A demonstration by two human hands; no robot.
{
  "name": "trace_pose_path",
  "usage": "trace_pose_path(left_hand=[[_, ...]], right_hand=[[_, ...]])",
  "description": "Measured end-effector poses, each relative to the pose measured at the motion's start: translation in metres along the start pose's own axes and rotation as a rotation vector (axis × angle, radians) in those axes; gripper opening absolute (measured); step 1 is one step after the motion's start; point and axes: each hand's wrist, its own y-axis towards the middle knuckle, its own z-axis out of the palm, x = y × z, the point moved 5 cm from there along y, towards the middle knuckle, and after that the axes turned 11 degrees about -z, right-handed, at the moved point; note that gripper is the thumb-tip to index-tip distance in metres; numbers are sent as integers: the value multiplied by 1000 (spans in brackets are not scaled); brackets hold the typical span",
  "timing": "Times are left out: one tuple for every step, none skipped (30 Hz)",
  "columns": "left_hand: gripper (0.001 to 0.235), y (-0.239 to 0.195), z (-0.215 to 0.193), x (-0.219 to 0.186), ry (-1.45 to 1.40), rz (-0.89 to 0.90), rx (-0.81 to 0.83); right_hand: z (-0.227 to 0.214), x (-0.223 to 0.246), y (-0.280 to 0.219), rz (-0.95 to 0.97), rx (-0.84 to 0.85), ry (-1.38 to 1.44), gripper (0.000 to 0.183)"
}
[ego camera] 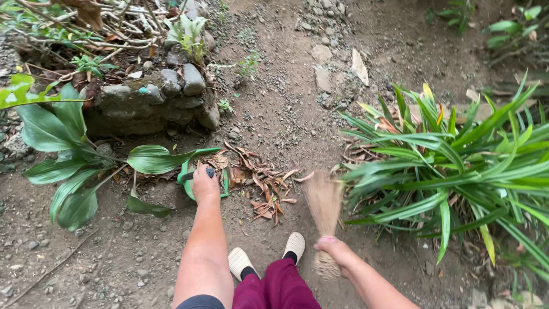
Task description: The person sweeps dry leaves and debris from a dirt garden path into a green dustpan using a traditional broom. They move along the path, gathering the debris into piles and sweeping them into the dustpan held in the other hand.
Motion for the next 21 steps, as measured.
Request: trace_pose_path(left_hand=[[40,0,3,1,14,0,11],[41,2,5,1,25,0,17],[38,6,6,1,12,6,27],[36,7,10,2,-4,5,40],[33,7,12,4,-21,4,53],[36,10,15,1,-43,12,63],[39,12,16,-2,-64,20,73],[42,11,15,0,-77,24,86],[43,10,15,2,-72,21,102],[44,8,15,2,-66,19,117],[45,9,14,2,-61,18,132],[42,9,13,3,-69,3,146],[39,7,12,6,-78,-12,159],[36,8,12,8,-88,-28,170],[39,12,10,8,-80,-9,148],[43,14,8,10,-68,7,130],[46,15,6,12,-57,23,112],[44,15,4,15,-61,17,105],[41,14,1,18,-64,11,98],[39,17,-4,18,-69,9,88],[38,18,-8,19,-63,-9,89]], right_hand=[[34,5,-5,59,45,130,12],[62,12,-11,108,58,107,9],[91,19,-17,157,71,85,7],[115,29,-20,173,93,65,8],[137,40,-21,157,129,69,8],[158,51,-19,129,170,71,9],[174,59,-16,100,208,75,10],[189,63,-15,82,242,81,10],[201,66,-14,64,275,86,11],[209,68,-13,47,303,83,11],[214,71,-14,28,328,72,12],[215,75,-15,8,351,59,13],[212,82,-18,-22,380,30,15],[202,94,-24,-80,421,-59,18],[187,110,-32,-137,461,-147,22],[175,125,-44,-188,499,-234,27],[152,132,-55,26,386,-177,35],[126,139,-70,239,270,-119,47],[111,158,-76,178,332,-172,47],[98,174,-78,111,394,-223,48],[83,184,-79,88,426,-261,45]])
